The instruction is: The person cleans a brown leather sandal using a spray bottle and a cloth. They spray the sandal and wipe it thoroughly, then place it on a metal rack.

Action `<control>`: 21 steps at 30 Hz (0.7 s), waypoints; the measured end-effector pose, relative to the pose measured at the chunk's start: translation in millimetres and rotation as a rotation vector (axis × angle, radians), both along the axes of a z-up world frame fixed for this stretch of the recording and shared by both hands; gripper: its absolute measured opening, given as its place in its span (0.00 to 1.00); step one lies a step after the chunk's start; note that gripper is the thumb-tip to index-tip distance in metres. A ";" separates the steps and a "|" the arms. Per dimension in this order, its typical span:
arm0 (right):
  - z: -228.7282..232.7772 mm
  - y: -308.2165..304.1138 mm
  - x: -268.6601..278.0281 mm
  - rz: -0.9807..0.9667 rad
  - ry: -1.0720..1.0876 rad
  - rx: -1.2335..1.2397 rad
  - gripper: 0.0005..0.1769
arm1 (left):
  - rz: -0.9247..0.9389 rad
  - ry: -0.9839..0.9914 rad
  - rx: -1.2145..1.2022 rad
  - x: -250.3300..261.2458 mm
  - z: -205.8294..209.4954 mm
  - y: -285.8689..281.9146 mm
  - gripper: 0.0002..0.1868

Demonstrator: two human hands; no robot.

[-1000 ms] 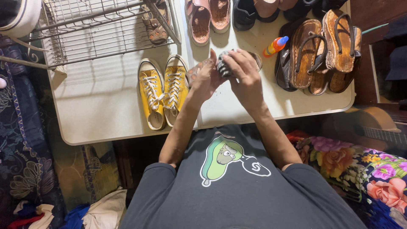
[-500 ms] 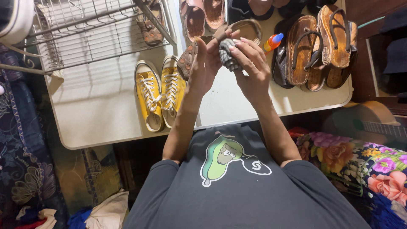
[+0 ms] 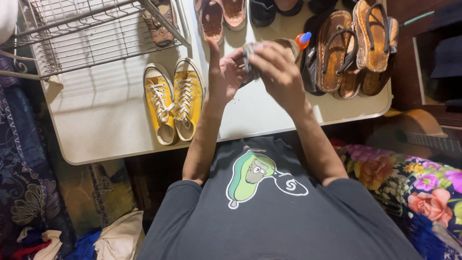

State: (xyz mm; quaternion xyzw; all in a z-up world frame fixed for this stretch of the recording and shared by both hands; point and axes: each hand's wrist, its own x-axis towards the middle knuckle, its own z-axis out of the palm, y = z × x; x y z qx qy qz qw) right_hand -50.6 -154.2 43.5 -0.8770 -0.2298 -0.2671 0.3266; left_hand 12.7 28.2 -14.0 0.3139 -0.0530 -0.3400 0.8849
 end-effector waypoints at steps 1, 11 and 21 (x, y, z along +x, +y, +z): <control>-1.6 -2.1 -5.8 -0.001 0.014 -0.025 0.25 | -0.017 -0.013 0.019 0.3 2.9 0.5 0.66; -17.0 -25.5 -22.4 0.029 0.023 0.044 0.29 | 0.096 0.020 -0.039 0.6 13.7 0.9 0.66; -43.9 -20.2 -24.6 -0.043 0.062 0.233 0.33 | 0.207 -0.034 0.038 -1.6 7.1 -15.6 0.64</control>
